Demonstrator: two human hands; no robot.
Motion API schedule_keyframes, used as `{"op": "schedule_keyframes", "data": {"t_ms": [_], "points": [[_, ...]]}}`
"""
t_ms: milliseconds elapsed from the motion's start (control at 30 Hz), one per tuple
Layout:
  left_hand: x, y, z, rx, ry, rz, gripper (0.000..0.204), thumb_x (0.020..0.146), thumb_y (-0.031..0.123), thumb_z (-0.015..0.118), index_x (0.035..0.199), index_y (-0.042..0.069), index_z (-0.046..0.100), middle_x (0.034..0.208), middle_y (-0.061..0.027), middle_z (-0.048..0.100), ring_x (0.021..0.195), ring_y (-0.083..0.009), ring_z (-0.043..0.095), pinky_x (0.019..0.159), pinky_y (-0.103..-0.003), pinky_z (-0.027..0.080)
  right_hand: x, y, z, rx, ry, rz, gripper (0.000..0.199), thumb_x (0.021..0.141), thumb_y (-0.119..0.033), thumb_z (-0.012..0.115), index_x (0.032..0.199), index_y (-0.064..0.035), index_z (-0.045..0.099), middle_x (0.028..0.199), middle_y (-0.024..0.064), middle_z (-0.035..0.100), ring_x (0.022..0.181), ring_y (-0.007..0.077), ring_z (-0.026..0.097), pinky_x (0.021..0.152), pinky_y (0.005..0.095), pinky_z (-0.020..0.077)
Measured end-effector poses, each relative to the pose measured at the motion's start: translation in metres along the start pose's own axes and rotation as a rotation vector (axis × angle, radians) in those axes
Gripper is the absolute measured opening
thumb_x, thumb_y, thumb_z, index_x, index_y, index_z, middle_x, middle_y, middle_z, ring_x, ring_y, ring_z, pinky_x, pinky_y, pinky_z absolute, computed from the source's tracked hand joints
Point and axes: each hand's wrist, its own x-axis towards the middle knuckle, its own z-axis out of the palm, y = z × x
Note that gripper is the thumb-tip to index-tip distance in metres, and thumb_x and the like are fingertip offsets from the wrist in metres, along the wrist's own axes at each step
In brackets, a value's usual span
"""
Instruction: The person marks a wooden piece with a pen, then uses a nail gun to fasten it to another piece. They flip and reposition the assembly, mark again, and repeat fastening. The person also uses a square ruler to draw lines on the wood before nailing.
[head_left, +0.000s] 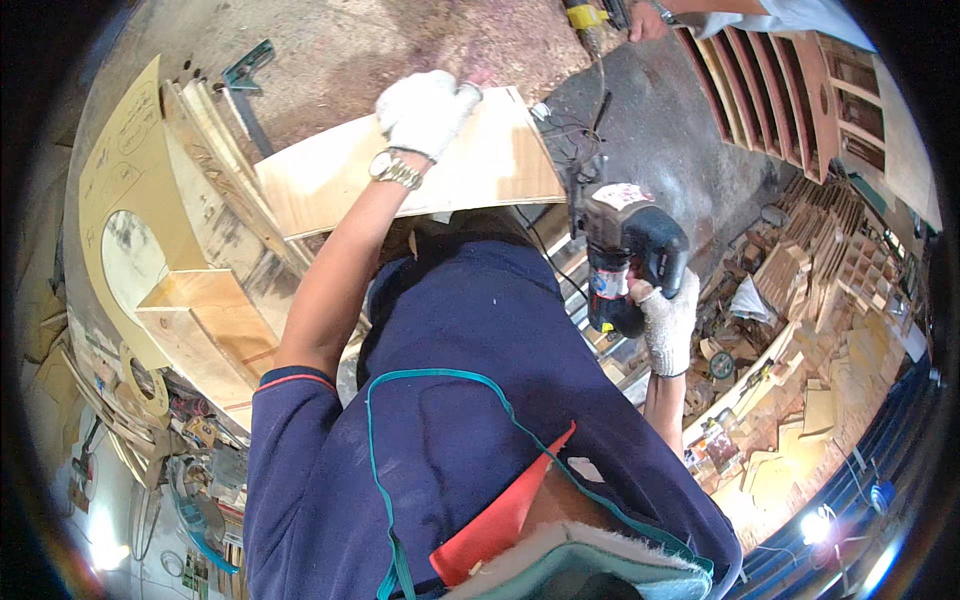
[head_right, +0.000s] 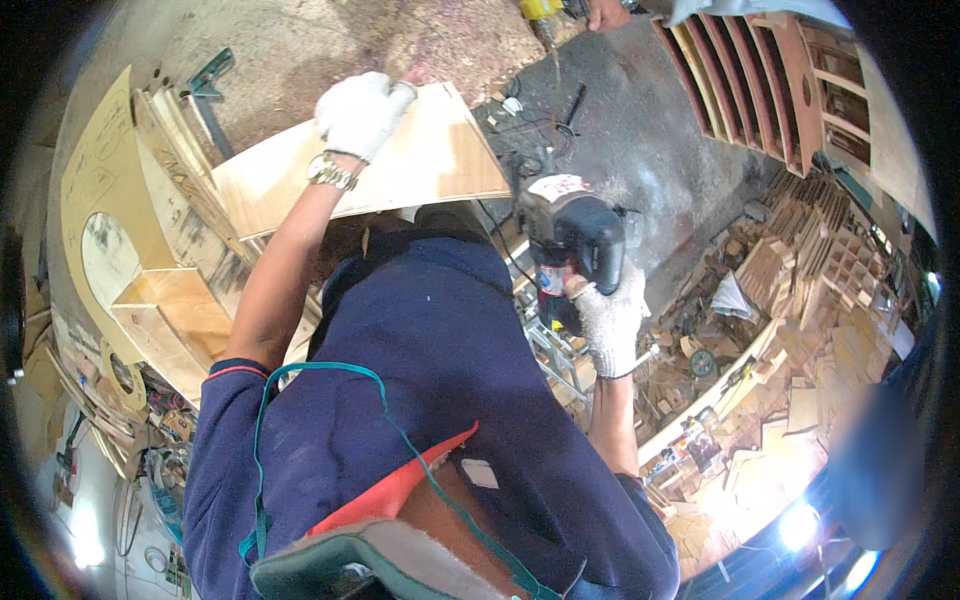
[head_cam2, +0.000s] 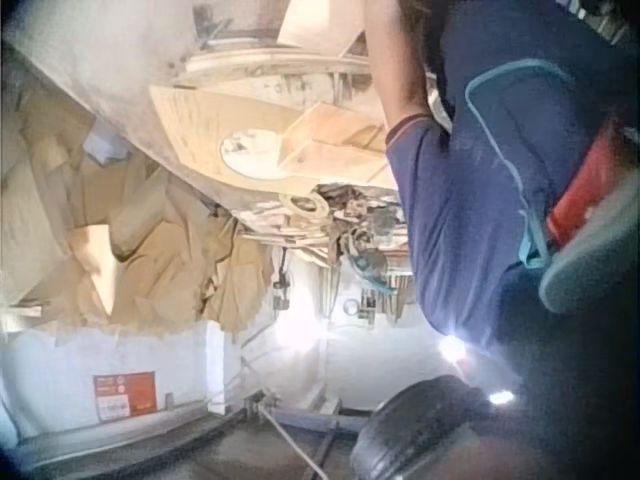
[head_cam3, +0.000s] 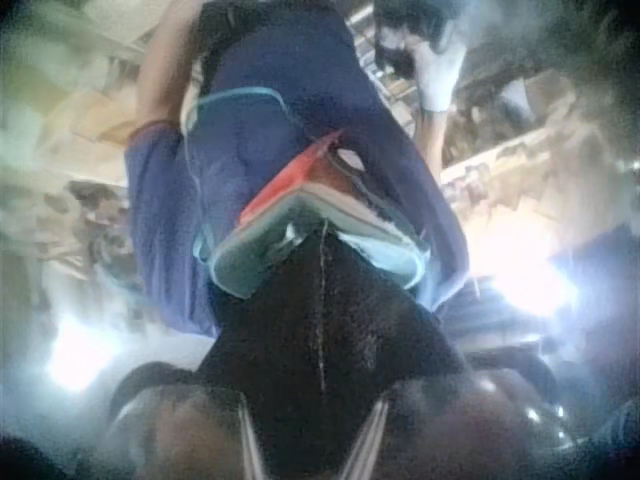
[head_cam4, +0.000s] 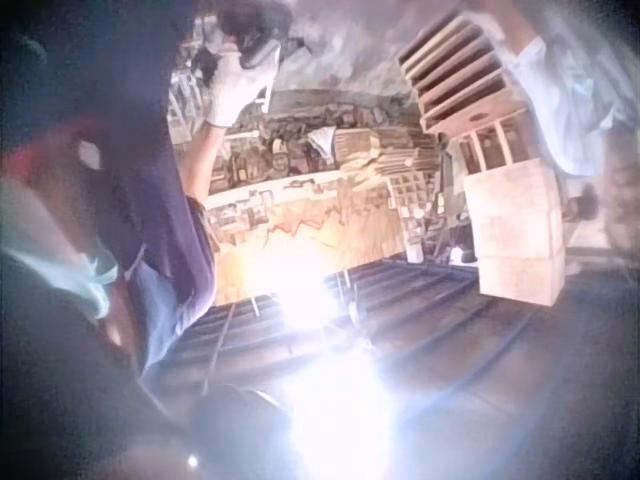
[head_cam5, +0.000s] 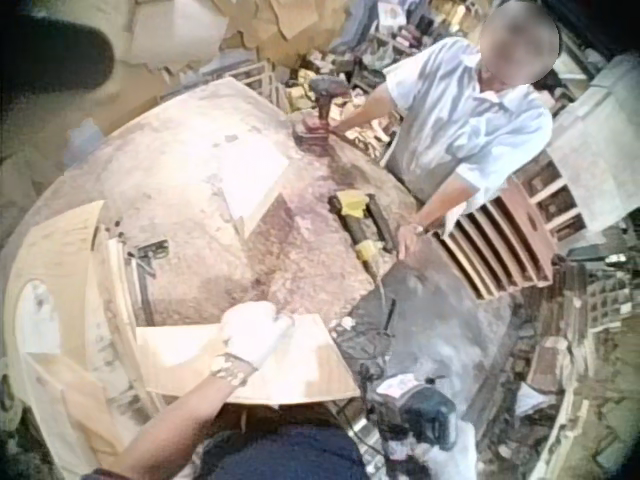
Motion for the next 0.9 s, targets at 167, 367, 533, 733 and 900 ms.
{"op": "schedule_keyframes", "data": {"t_ms": [167, 367, 533, 733, 900], "points": [[-0.004, -0.004, 0.008, 0.042, 0.311, 0.199, 0.050, 0.097, 0.049, 0.054, 0.073, 0.007, 0.064, 0.071, -0.0173, 0.067, 0.061, -0.0363, 0.066, 0.061, -0.048, 0.052, 0.007, -0.018, -0.020, -0.028, -0.339, -0.089, 0.047, 0.074, -0.015, 0.077, 0.115, 0.0020, 0.062, 0.098, 0.0107, 0.067, 0.087, 0.0183, 0.063, 0.080, 0.0352, 0.0519], [-0.004, 0.006, 0.019, 0.103, 0.155, 0.199, 0.054, 0.097, 0.055, 0.056, 0.072, 0.009, 0.066, 0.066, -0.0164, 0.065, 0.061, -0.0351, 0.065, 0.057, -0.047, 0.051, 0.019, -0.025, -0.015, -0.158, -0.430, -0.327, 0.030, 0.072, -0.010, 0.065, 0.100, -0.0012, 0.068, 0.075, 0.0164, 0.067, 0.065, 0.0286, 0.066, 0.066, 0.0363, 0.0515], [-0.006, 0.007, 0.017, 0.115, 0.150, 0.171, 0.057, 0.098, 0.056, 0.054, 0.070, 0.009, 0.067, 0.064, -0.0162, 0.064, 0.061, -0.0352, 0.066, 0.057, -0.046, 0.051, 0.029, -0.017, -0.013, -0.125, -0.498, -0.344, 0.027, 0.070, -0.012, 0.066, 0.095, -0.0018, 0.066, 0.071, 0.0160, 0.065, 0.063, 0.0303, 0.066, 0.065, 0.0379, 0.0514], [-0.008, 0.005, 0.022, 0.123, 0.212, 0.162, 0.052, 0.100, 0.051, 0.051, 0.076, 0.009, 0.069, 0.067, -0.0151, 0.067, 0.061, -0.0351, 0.066, 0.057, -0.046, 0.051, 0.030, -0.021, -0.015, -0.144, -0.486, -0.347, 0.027, 0.069, -0.011, 0.067, 0.094, -0.0020, 0.065, 0.070, 0.0151, 0.064, 0.061, 0.0292, 0.065, 0.064, 0.0375, 0.0513], [-0.007, 0.001, 0.028, 0.098, 0.277, 0.138, 0.049, 0.101, 0.046, 0.049, 0.076, 0.011, 0.072, 0.067, -0.0140, 0.068, 0.060, -0.0340, 0.066, 0.056, -0.046, 0.051, 0.025, -0.027, -0.013, -0.134, -0.482, -0.295, 0.026, 0.070, -0.011, 0.068, 0.095, -0.0020, 0.066, 0.070, 0.0151, 0.065, 0.062, 0.0293, 0.066, 0.063, 0.0380, 0.0514]]}}
